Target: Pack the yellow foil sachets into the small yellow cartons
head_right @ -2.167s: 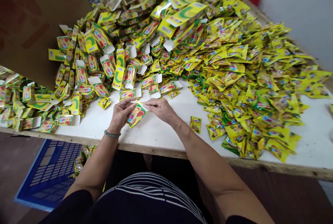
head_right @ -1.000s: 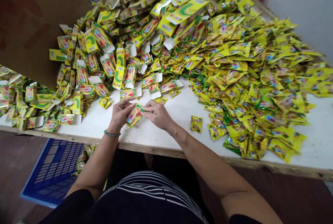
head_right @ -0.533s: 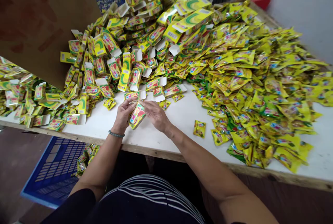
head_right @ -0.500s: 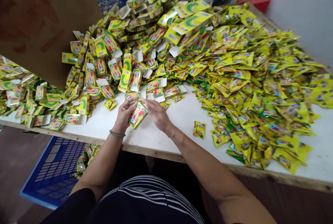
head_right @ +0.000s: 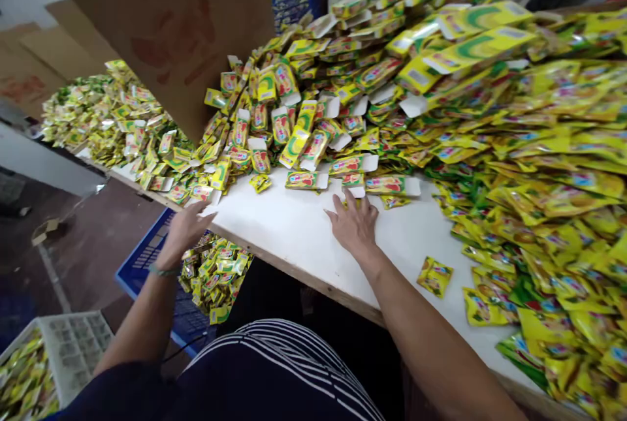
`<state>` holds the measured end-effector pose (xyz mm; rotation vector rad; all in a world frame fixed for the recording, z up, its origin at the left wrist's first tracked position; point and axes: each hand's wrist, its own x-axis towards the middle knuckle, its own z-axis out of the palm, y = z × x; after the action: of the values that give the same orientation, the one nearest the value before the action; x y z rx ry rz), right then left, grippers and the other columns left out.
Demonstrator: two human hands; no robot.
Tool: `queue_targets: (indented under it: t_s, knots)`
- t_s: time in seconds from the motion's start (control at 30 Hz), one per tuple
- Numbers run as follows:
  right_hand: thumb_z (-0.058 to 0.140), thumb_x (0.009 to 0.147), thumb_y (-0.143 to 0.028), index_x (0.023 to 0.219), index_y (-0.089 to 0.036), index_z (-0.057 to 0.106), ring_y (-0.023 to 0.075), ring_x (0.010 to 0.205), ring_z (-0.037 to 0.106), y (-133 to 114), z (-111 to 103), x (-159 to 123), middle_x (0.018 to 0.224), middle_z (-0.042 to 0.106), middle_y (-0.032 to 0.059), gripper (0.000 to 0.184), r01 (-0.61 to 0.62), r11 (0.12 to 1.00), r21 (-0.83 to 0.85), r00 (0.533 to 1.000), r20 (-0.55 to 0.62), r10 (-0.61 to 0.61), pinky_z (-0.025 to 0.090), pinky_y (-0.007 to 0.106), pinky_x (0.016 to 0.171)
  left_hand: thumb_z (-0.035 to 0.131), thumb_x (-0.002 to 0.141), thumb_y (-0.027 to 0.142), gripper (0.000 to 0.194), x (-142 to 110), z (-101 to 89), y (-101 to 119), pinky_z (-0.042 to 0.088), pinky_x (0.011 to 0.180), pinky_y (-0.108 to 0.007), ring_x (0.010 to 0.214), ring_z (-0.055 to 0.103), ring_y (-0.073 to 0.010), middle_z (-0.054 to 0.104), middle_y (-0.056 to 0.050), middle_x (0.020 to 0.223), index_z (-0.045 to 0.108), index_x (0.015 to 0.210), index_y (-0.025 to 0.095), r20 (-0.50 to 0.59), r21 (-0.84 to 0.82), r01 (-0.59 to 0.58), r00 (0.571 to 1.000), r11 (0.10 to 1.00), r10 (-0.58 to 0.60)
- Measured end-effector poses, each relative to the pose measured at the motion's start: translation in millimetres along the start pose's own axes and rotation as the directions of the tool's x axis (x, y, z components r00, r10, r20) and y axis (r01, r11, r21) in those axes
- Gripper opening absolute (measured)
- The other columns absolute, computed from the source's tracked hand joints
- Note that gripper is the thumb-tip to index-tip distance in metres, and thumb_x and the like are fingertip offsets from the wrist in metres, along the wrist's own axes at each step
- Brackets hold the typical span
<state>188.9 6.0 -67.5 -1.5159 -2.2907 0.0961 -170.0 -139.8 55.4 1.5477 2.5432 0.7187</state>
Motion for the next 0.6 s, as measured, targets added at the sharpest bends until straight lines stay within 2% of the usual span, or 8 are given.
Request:
queue_targets:
  t_s: [0.07, 0.13, 0.2, 0.27, 0.3, 0.43, 0.53, 0.6]
  knots:
    - [0.04, 0.099, -0.041, 0.137, -0.019, 0.059, 0.0425, 0.124, 0.042, -1.9, 3.8, -4.7, 0.149, 0.05, 0.0169, 0.048, 0.043, 0.999, -0.033, 0.999, -0.02, -0.044, 0.037, 0.057, 0.092, 0.075, 0.078, 0.036, 0.037, 11.5, 35.4, 23.6, 0.046, 0.099, -0.045, 0.111, 0.063, -0.0351, 0.07, -0.016, 0.118, 0.072, 0.111, 0.019, -0.029, -0.114, -0.093, 0.996, 0.989, 0.09]
    - [0.038, 0.1, -0.04, 0.14, -0.018, 0.056, 0.0391, 0.122, 0.045, -0.9, 5.4, -9.6, 0.147, 0.052, 0.0178, 0.05, 0.093, 0.994, -0.048, 0.995, -0.038, -0.095, 0.038, 0.053, 0.092, 0.077, 0.077, 0.03, 0.047, 29.2, 74.0, 55.4, 0.04, 0.108, -0.049, 0.129, 0.052, -0.0387, 0.059, -0.021, 0.137, 0.068, 0.121, 0.017, -0.041, -0.157, -0.069, 0.997, 0.985, 0.064]
    - [0.038, 0.1, -0.041, 0.14, -0.015, 0.056, 0.0368, 0.119, 0.049, 2.5, 6.5, -12.4, 0.144, 0.054, 0.0192, 0.051, 0.123, 0.991, -0.045, 0.99, -0.057, -0.125, 0.04, 0.05, 0.09, 0.075, 0.081, 0.027, 0.055, 43.3, 106.5, 85.2, 0.038, 0.109, -0.052, 0.14, 0.04, -0.0407, 0.048, -0.023, 0.149, 0.061, 0.132, 0.015, 0.063, -0.091, -0.038, 0.997, 0.995, 0.043]
    - [0.038, 0.1, -0.041, 0.135, -0.012, 0.059, 0.0358, 0.117, 0.051, 6.9, 9.4, -11.7, 0.139, 0.058, 0.0208, 0.051, 0.141, 0.99, -0.023, 0.987, -0.077, -0.142, 0.041, 0.05, 0.092, 0.067, 0.087, 0.026, 0.048, 44.8, 130.4, 107.8, 0.044, 0.101, -0.052, 0.14, 0.039, -0.0425, 0.045, -0.027, 0.15, 0.06, 0.132, 0.011, 0.229, 0.021, -0.071, 0.971, 0.997, 0.064]
    - [0.038, 0.1, -0.041, 0.132, -0.011, 0.061, 0.035, 0.117, 0.053, 9.1, 11.8, -10.4, 0.135, 0.06, 0.0216, 0.05, 0.157, 0.988, -0.005, 0.984, -0.08, -0.157, 0.041, 0.049, 0.094, 0.061, 0.091, 0.023, 0.039, 39.7, 139.2, 116.3, 0.045, 0.099, -0.051, 0.139, 0.04, -0.0417, 0.045, -0.027, 0.149, 0.063, 0.128, 0.01, 0.264, 0.063, -0.119, 0.96, 0.991, 0.098]
    - [0.038, 0.099, -0.035, 0.126, -0.011, 0.065, 0.0336, 0.116, 0.057, 16.9, 20.7, -7.7, 0.124, 0.066, 0.0233, 0.045, 0.2, 0.979, 0.048, 0.978, -0.073, -0.196, 0.042, 0.051, 0.099, 0.039, 0.095, 0.008, 0.034, -3.6, 153.9, 134.5, 0.047, 0.089, -0.043, 0.117, 0.057, -0.0328, 0.061, -0.026, 0.123, 0.069, 0.111, 0.005, 0.295, 0.101, -0.369, 0.898, 0.924, 0.326]
    - [0.038, 0.097, -0.037, 0.123, -0.016, 0.068, 0.0389, 0.113, 0.058, 15.5, 13.9, -13.8, 0.125, 0.066, 0.0214, 0.045, 0.129, 0.992, -0.012, 0.988, -0.082, -0.13, 0.045, 0.056, 0.091, 0.043, 0.092, 0.008, 0.03, -32.1, 150.7, 131.1, 0.047, 0.082, -0.041, 0.101, 0.062, -0.0298, 0.065, -0.024, 0.105, 0.071, 0.102, 0.005, 0.275, 0.079, -0.511, 0.836, 0.856, 0.474]
    - [0.035, 0.097, -0.038, 0.12, -0.02, 0.071, 0.0415, 0.107, 0.06, 2.7, 2.3, -16.7, 0.12, 0.067, 0.0221, 0.047, 0.103, 0.992, -0.069, 0.989, -0.098, -0.11, 0.046, 0.057, 0.083, 0.047, 0.089, 0.008, 0.027, -44.3, 147.1, 124.6, 0.048, 0.074, -0.039, 0.093, 0.064, -0.0284, 0.065, -0.023, 0.096, 0.073, 0.098, 0.004, 0.27, 0.091, -0.54, 0.822, 0.837, 0.501]
